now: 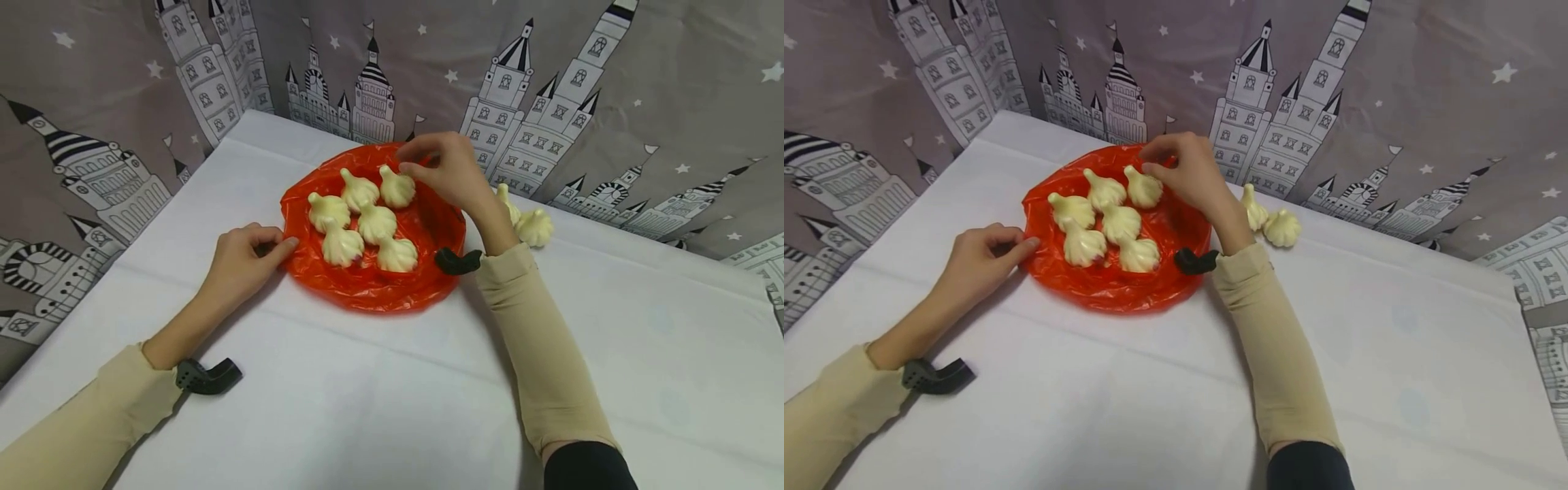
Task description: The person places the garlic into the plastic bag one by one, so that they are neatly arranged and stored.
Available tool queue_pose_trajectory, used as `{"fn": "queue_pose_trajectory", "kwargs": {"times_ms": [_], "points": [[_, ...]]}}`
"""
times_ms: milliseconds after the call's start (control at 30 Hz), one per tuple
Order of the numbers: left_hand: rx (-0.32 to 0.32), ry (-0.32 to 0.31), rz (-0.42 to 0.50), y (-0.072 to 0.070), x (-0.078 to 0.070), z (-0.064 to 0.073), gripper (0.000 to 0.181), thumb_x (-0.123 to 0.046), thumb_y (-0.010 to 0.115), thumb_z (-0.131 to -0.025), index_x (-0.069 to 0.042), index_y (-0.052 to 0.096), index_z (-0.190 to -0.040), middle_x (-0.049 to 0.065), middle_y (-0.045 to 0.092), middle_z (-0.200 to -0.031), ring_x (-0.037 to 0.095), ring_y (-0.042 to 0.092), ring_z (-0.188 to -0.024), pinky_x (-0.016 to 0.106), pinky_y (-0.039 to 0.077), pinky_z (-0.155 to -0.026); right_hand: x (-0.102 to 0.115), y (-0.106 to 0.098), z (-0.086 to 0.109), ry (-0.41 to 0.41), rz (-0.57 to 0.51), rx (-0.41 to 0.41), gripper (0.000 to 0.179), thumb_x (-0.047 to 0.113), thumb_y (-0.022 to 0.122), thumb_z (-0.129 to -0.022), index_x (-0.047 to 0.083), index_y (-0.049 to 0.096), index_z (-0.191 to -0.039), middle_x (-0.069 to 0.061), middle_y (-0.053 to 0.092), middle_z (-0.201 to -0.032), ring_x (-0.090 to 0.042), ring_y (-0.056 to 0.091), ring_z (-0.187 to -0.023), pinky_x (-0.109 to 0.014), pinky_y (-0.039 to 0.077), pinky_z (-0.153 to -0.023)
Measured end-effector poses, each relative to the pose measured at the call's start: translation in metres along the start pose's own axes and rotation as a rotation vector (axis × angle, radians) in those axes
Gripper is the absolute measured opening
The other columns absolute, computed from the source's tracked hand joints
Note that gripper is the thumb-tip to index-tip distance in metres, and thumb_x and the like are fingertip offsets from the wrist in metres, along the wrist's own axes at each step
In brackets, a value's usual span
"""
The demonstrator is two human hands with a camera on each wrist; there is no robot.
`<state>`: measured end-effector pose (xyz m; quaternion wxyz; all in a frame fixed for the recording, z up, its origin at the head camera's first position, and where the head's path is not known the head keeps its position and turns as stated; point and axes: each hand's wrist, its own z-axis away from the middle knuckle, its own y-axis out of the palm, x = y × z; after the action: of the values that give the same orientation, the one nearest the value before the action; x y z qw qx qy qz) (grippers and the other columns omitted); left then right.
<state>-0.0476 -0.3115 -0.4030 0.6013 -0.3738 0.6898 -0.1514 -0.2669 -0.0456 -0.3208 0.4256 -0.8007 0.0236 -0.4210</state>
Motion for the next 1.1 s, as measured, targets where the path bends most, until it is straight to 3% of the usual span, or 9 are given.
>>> {"fn": "queue_pose_trajectory", "kwargs": {"times_ms": [400,633,1100], "points": [[0.01,-0.003,0.007,0.002,-0.001,0.0,0.022,-0.02,0.068,-0.102,-0.004,0.075,-0.09,0.013,0.061,-0.08,0.024,0.049,-0.079,0.031,0.036,-0.071,-0.001,-0.023,0.041,0.018,-0.035,-0.134,0.02,0.017,0.073,-0.099,0.006,0.08,-0.116,-0.004,0.078,-0.111,-0.01,0.067,-0.097,-0.032,0.057,-0.09],[0.016,-0.004,-0.01,0.0,-0.001,0.0,0.023,-0.022,0.068,-0.102,-0.003,0.076,-0.092,0.015,0.063,-0.082,0.025,0.05,-0.081,0.032,0.037,-0.074,-0.011,-0.043,0.07,0.072,0.022,-0.206,0.02,0.021,0.073,-0.1,0.009,0.08,-0.115,-0.004,0.079,-0.113,-0.012,0.069,-0.102,-0.032,0.057,-0.093],[0.023,0.0,-0.012,0.0,0.001,0.0,0.026,-0.025,0.068,-0.103,-0.002,0.076,-0.095,0.016,0.065,-0.086,0.024,0.05,-0.084,0.03,0.037,-0.075,-0.038,-0.078,0.113,0.156,0.07,-0.3,0.02,0.019,0.074,-0.1,0.009,0.081,-0.115,-0.008,0.078,-0.112,-0.004,0.067,-0.096,-0.019,0.054,-0.087]]}}
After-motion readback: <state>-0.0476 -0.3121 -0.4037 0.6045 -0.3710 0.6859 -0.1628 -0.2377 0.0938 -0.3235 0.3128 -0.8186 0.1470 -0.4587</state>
